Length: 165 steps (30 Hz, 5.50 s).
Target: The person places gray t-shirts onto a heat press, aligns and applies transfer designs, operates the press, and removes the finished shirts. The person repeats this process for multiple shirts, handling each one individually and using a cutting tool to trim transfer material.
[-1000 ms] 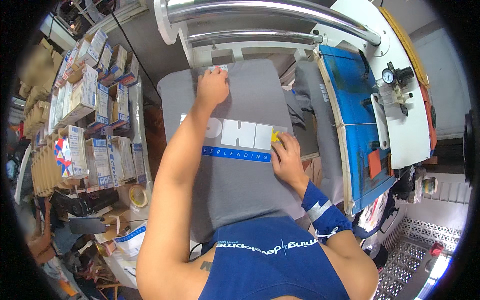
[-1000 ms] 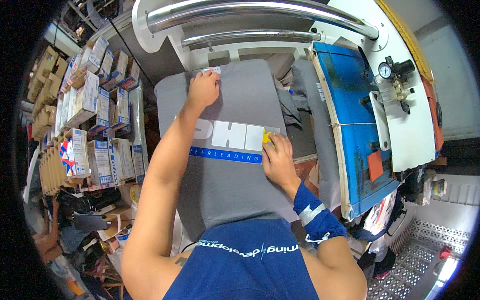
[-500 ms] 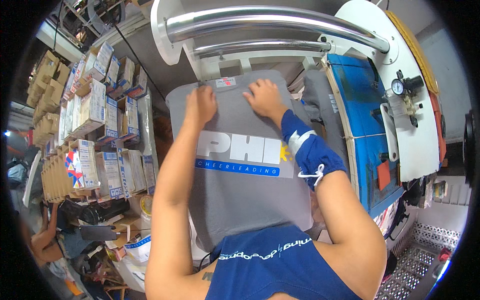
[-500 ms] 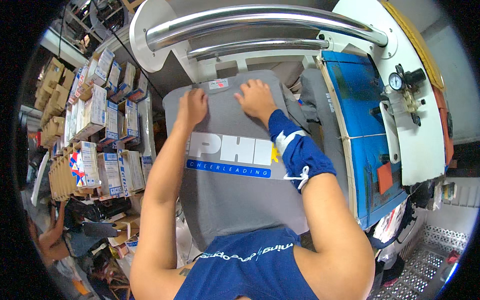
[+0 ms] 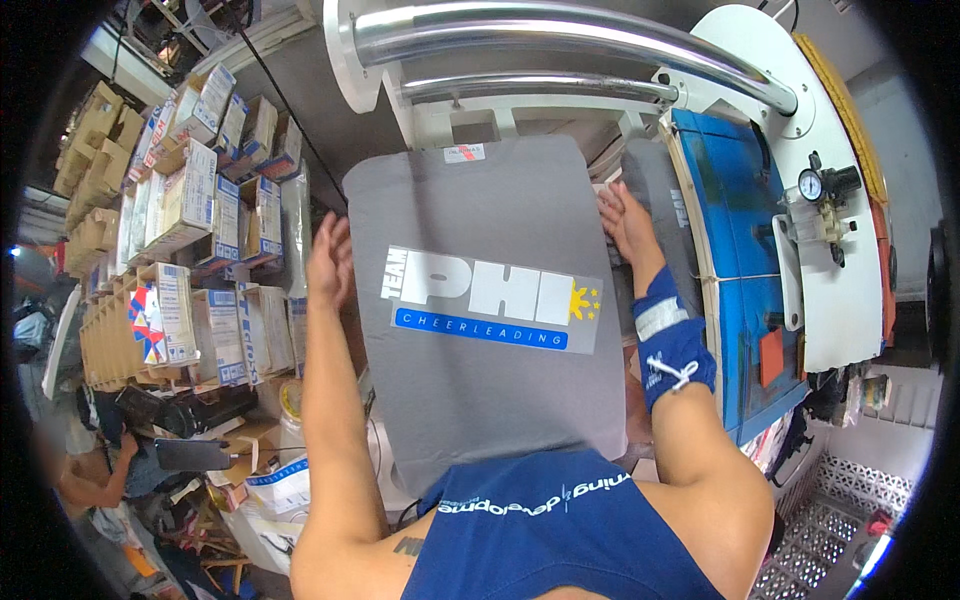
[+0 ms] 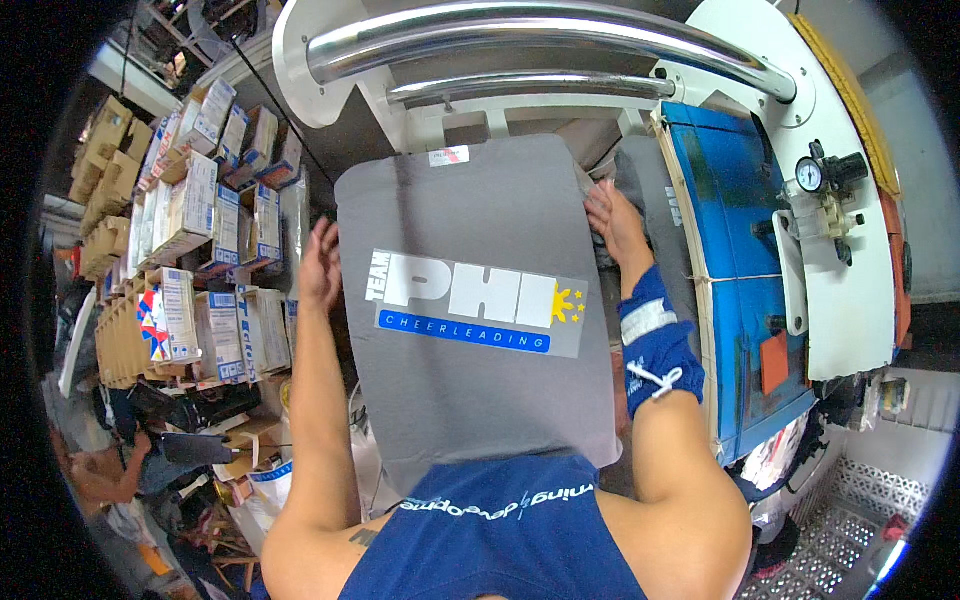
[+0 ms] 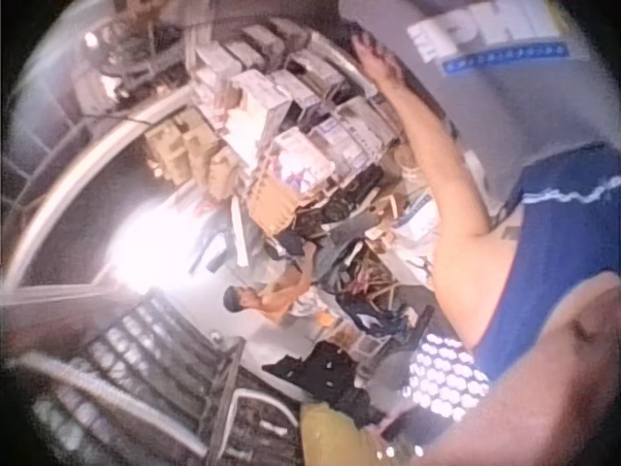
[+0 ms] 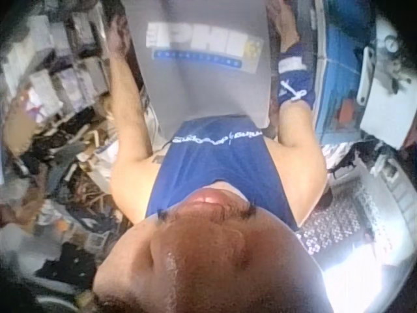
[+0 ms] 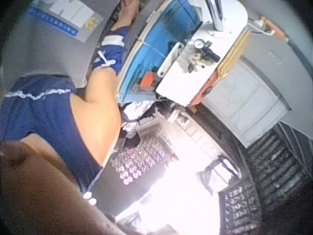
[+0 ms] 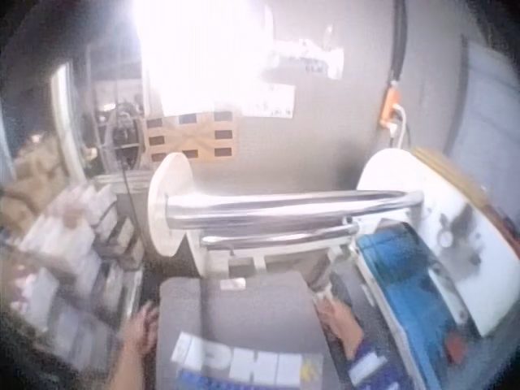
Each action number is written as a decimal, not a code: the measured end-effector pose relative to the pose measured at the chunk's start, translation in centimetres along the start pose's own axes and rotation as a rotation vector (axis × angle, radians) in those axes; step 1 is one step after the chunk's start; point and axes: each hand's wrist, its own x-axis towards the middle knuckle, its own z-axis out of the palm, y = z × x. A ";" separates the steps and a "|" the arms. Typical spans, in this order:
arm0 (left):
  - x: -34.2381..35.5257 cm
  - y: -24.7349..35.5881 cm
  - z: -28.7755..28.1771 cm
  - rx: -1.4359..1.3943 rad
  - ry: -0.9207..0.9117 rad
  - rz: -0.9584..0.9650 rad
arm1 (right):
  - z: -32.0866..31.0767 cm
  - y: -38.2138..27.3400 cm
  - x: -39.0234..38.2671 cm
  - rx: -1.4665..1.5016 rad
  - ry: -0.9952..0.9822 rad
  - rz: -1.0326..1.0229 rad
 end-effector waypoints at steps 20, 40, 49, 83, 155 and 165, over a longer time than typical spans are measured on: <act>-20.2 -3.7 9.8 1.759 -0.127 0.622 | 4.6 7.1 -21.0 -1.274 0.200 -0.946; -18.5 -3.5 7.9 1.601 0.069 0.875 | 7.3 7.0 -18.9 -1.611 0.247 -0.910; -18.6 -3.5 7.7 1.555 0.062 0.917 | 7.2 7.3 -18.6 -1.566 0.303 -0.905; -18.8 -3.6 7.6 1.562 0.076 0.914 | 6.6 7.8 -18.2 -1.529 0.311 -0.940; -18.9 -3.4 8.0 1.555 0.111 0.903 | 6.6 8.0 -18.3 -1.536 0.358 -0.859; -18.6 -3.5 7.7 1.542 0.107 0.918 | 6.6 8.1 -18.1 -1.553 0.355 -0.857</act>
